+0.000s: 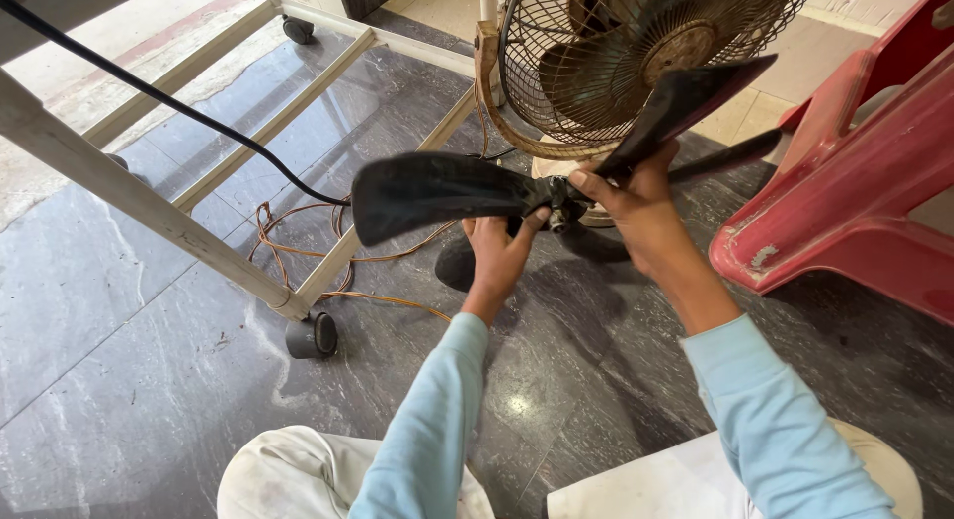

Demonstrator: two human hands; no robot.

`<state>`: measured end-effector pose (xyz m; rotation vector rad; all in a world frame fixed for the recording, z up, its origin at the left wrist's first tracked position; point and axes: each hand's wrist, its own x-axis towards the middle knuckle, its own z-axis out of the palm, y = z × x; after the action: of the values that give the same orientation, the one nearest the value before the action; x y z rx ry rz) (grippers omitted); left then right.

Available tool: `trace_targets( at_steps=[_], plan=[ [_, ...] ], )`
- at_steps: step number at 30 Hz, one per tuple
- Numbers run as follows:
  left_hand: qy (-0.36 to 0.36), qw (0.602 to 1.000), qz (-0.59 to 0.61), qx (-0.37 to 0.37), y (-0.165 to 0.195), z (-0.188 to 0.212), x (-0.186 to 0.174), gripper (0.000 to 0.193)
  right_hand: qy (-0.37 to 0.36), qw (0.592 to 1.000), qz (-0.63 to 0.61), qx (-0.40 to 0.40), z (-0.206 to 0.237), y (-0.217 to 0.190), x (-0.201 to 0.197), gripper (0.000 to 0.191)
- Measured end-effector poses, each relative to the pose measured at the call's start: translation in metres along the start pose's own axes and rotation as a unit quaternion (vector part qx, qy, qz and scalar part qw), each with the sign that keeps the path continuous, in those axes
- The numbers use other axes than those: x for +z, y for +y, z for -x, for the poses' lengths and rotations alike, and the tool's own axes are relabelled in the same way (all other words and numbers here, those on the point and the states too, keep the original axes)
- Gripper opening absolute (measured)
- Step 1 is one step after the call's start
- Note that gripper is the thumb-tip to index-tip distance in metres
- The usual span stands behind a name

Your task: The person sits on the floor and repairs a broken fan blade by applying glue to the fractured hub area and pressing the pieces together. They repeatedly adjust the blade and apply more glue to ensure the bond holds.

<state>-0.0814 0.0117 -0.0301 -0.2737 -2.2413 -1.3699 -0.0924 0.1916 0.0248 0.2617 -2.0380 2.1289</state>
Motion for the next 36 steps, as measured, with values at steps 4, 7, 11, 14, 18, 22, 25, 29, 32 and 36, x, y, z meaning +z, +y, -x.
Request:
trace_targets(
  at_steps=[4,7,11,14,18,22,25,29,32,36],
  plan=[
    [-0.027,0.999,0.011,-0.036,-0.002,-0.011,-0.002,0.048,0.021,0.994,0.070,-0.086,-0.015,0.013,0.006,0.071],
    [0.012,0.999,0.030,-0.018,-0.003,-0.010,0.000,0.048,0.015,0.996,0.052,-0.064,-0.022,0.014,0.003,0.065],
    [0.010,0.997,0.066,-0.042,-0.003,-0.003,0.003,0.042,-0.014,0.999,0.020,0.027,-0.025,0.009,-0.005,0.056],
    [0.002,0.987,0.131,-0.089,-0.004,0.005,0.006,0.037,-0.024,0.999,0.013,0.028,-0.024,0.006,-0.004,0.055],
    [0.005,0.972,0.199,-0.126,-0.004,0.012,0.006,0.031,-0.043,0.998,0.003,0.044,-0.022,0.001,-0.003,0.059],
    [-0.014,0.941,0.306,-0.141,-0.002,0.009,0.003,0.032,-0.102,0.993,0.034,0.055,-0.018,-0.008,-0.006,0.057],
    [-0.017,0.918,0.359,-0.170,0.002,0.008,0.007,0.040,-0.151,0.988,-0.001,0.010,-0.013,-0.014,-0.004,0.063],
    [-0.015,0.959,0.234,-0.163,0.002,0.015,0.010,0.050,-0.122,0.990,-0.030,0.058,-0.006,-0.017,-0.005,0.065],
    [-0.007,0.965,0.192,-0.176,0.003,0.021,0.013,0.050,-0.121,0.989,-0.027,0.085,-0.005,-0.015,-0.008,0.065],
    [0.027,0.974,0.144,-0.170,0.008,0.022,0.016,0.046,-0.166,0.982,-0.060,0.069,-0.008,-0.007,-0.010,0.056]
  ],
)
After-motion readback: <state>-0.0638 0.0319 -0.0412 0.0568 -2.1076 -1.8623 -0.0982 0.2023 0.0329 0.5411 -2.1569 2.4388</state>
